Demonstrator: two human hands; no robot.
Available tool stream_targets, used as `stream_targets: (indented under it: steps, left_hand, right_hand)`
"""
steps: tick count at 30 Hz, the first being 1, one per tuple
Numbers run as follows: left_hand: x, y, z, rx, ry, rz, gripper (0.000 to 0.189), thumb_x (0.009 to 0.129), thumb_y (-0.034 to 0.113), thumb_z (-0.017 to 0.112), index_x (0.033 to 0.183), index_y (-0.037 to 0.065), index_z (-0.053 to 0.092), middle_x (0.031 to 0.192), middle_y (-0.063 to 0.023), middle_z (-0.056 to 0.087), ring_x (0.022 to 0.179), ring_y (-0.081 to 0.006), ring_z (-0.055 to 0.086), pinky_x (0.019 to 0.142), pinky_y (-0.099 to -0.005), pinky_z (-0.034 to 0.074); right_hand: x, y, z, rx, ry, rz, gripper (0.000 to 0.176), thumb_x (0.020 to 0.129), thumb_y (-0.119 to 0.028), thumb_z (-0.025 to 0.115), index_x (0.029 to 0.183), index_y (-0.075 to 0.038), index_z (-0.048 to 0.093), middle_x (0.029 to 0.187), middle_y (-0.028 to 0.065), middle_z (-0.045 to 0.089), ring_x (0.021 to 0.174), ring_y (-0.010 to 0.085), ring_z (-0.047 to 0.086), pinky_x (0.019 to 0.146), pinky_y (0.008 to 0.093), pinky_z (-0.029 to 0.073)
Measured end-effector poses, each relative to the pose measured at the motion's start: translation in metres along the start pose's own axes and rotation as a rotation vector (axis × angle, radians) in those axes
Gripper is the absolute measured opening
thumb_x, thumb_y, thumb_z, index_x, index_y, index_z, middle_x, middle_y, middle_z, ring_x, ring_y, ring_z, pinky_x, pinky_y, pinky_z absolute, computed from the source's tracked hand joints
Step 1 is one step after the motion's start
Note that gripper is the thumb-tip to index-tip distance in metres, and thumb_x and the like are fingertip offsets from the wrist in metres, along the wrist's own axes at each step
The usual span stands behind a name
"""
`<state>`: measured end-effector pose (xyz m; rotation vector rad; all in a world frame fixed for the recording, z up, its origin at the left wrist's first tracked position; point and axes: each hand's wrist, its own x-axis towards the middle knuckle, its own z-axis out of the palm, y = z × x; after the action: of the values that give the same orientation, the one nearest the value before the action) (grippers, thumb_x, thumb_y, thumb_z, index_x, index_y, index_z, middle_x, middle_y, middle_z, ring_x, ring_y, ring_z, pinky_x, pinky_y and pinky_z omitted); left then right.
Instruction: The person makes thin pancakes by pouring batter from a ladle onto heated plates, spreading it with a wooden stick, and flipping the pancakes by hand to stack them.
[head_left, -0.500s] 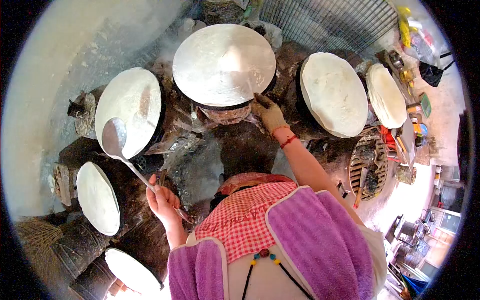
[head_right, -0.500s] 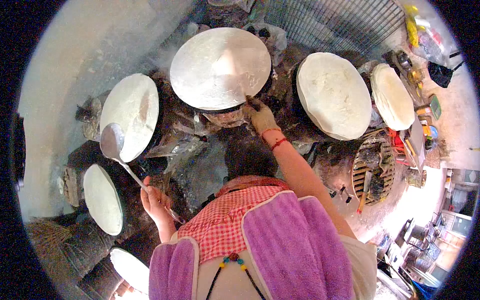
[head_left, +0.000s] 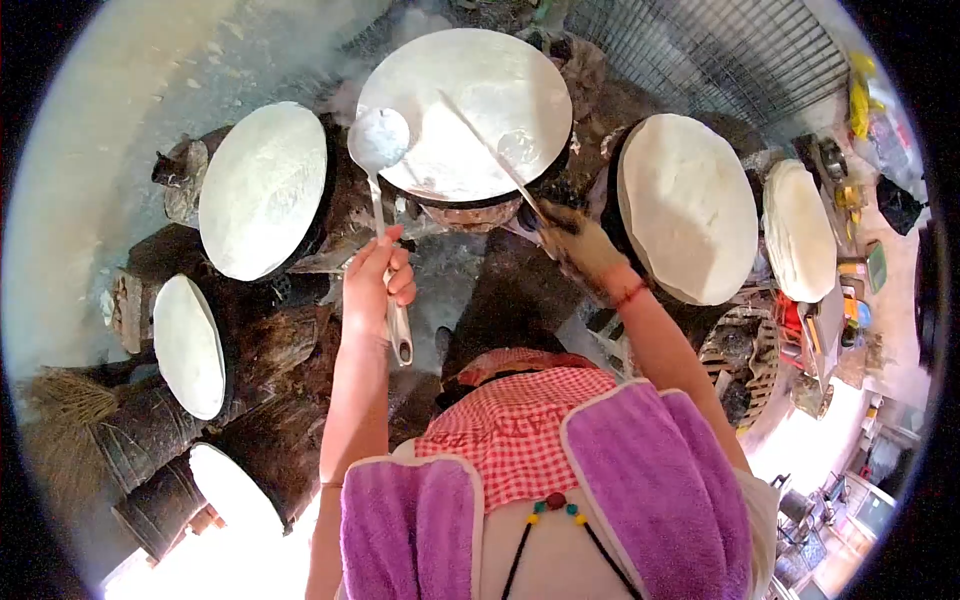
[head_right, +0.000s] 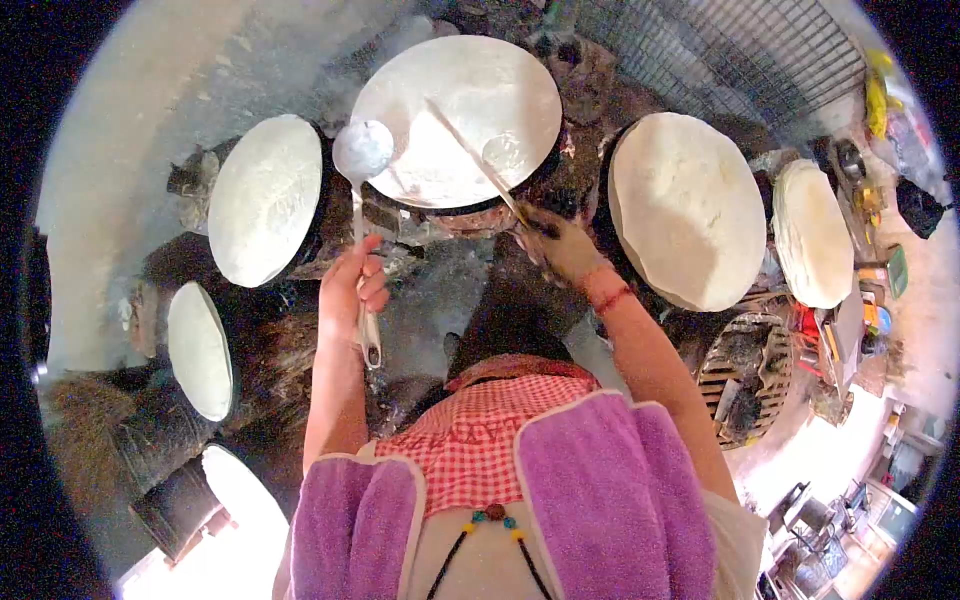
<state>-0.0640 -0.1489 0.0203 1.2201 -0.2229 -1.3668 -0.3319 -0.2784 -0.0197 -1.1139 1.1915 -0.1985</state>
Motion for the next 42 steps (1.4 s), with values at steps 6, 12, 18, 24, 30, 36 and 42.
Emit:
stream_targets:
  steps: [6, 12, 18, 24, 30, 36, 42]
  left_hand:
    - [-0.012, -0.035, 0.062, -0.283, 0.049, 0.002, 0.027, 0.096, 0.015, 0.048, 0.116, -0.003, 0.044, 0.075, -0.0003, 0.044, 0.057, -0.0079, 0.037, 0.048, -0.0246, 0.035]
    - [0.006, -0.021, 0.092, -0.390, 0.032, -0.130, 0.015, 0.098, 0.013, 0.042, 0.099, -0.002, 0.044, 0.069, -0.0012, 0.044, 0.059, -0.0121, 0.044, 0.053, -0.0271, 0.041]
    - [-0.013, 0.001, 0.022, -1.247, -0.653, -0.504, 0.041, 0.103, 0.020, 0.031, 0.131, -0.009, 0.032, 0.071, -0.0027, 0.039, 0.051, -0.0117, 0.038, 0.042, -0.0242, 0.035]
    - [-0.023, 0.036, -0.011, -0.915, -0.604, -0.297, 0.046, 0.102, 0.017, 0.032, 0.140, -0.006, 0.023, 0.074, -0.0035, 0.039, 0.051, -0.0088, 0.039, 0.038, -0.0224, 0.035]
    - [-0.065, 0.112, -0.041, -0.531, -0.572, -0.162, 0.051, 0.102, 0.015, 0.033, 0.145, -0.004, 0.013, 0.070, 0.0004, 0.038, 0.045, -0.0023, 0.033, 0.031, -0.0161, 0.029]
    - [-0.058, 0.133, -0.058, -0.548, -0.529, -0.226, 0.051, 0.104, 0.020, 0.027, 0.145, -0.002, 0.008, 0.076, -0.0039, 0.038, 0.047, -0.0073, 0.034, 0.036, -0.0225, 0.032]
    - [-0.048, 0.101, -0.085, -0.862, -0.405, -0.558, 0.049, 0.103, 0.019, 0.028, 0.143, -0.005, 0.015, 0.076, -0.0040, 0.039, 0.050, -0.0084, 0.037, 0.041, -0.0240, 0.035]
  right_hand:
    - [0.008, 0.078, -0.017, 0.593, 0.188, -0.155, 0.048, 0.086, -0.014, 0.067, 0.131, -0.007, 0.050, 0.088, 0.0037, 0.064, 0.066, 0.0089, 0.057, 0.050, 0.0239, 0.047]
    - [0.032, 0.063, 0.022, 0.395, -0.162, -0.125, 0.039, 0.087, -0.019, 0.067, 0.121, -0.005, 0.055, 0.087, 0.0029, 0.064, 0.061, 0.0079, 0.055, 0.041, 0.0260, 0.042]
    - [0.021, 0.085, -0.022, 0.550, 0.094, -0.299, 0.041, 0.086, -0.021, 0.068, 0.124, -0.009, 0.057, 0.088, 0.0048, 0.067, 0.068, 0.0120, 0.060, 0.056, 0.0275, 0.050]
    - [0.041, 0.087, 0.047, -0.370, 0.349, -0.535, 0.041, 0.087, -0.037, 0.062, 0.119, -0.012, 0.061, 0.108, 0.0140, 0.066, 0.097, 0.0291, 0.064, 0.085, 0.0361, 0.049]
    - [-0.042, 0.072, 0.067, -0.347, 0.287, -0.466, 0.060, 0.081, -0.041, 0.068, 0.130, -0.010, 0.053, 0.118, 0.0177, 0.061, 0.109, 0.0336, 0.058, 0.094, 0.0374, 0.045]
    - [-0.088, 0.100, -0.036, -0.411, 1.018, -0.126, 0.058, 0.074, -0.034, 0.074, 0.119, -0.003, 0.055, 0.109, 0.0200, 0.063, 0.100, 0.0335, 0.062, 0.085, 0.0409, 0.050]
    - [-0.036, 0.067, -0.055, -0.727, 1.069, -0.263, 0.058, 0.073, -0.032, 0.074, 0.122, -0.008, 0.054, 0.116, 0.0170, 0.060, 0.108, 0.0310, 0.058, 0.090, 0.0427, 0.048]
